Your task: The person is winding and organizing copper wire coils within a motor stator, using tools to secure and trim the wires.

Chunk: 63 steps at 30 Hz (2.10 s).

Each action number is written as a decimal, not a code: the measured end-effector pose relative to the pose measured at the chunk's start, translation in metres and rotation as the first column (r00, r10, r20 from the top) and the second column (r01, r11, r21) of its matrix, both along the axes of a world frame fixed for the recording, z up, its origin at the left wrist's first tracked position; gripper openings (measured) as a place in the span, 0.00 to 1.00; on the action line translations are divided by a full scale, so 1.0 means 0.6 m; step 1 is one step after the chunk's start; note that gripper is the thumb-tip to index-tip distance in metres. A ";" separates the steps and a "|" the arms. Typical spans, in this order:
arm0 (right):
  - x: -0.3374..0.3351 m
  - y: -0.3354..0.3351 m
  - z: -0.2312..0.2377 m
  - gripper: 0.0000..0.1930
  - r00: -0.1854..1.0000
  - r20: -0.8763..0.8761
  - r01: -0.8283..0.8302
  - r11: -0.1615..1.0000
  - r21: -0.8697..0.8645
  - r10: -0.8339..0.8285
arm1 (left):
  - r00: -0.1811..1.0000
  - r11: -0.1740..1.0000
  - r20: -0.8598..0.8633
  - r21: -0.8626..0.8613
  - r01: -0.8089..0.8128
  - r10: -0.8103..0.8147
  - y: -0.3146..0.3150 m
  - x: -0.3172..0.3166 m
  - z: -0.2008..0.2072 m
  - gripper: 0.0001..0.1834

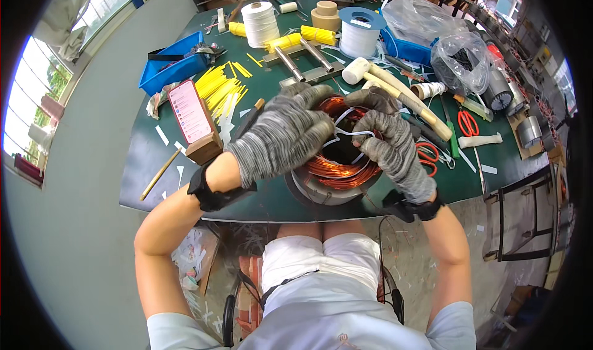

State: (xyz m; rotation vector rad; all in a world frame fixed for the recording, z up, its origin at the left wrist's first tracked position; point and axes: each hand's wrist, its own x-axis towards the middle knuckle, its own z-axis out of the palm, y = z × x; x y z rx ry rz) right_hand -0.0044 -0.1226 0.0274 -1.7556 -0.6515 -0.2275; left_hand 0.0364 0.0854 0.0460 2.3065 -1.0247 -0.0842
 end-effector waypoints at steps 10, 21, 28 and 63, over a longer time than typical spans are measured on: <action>-0.002 -0.003 -0.015 0.10 0.912 -0.411 0.176 0.914 0.367 -0.011 | 0.892 0.874 -0.414 -0.484 -0.048 -0.180 -0.015 -0.003 -0.026 0.18; 0.079 -0.033 -0.050 0.10 0.965 -0.263 0.083 0.965 0.248 -0.016 | 0.904 0.800 0.113 -0.520 -0.300 0.413 -0.067 -0.081 -0.086 0.11; 0.074 -0.037 0.010 0.09 0.990 0.006 0.138 0.979 -0.147 -0.139 | 0.928 0.803 0.128 -0.551 -0.226 0.349 0.001 -0.054 -0.042 0.14; 0.027 -0.020 -0.011 0.11 0.926 0.372 0.259 0.827 -0.498 -0.066 | 0.954 0.947 0.235 -0.301 -0.112 0.187 -0.028 0.030 -0.030 0.14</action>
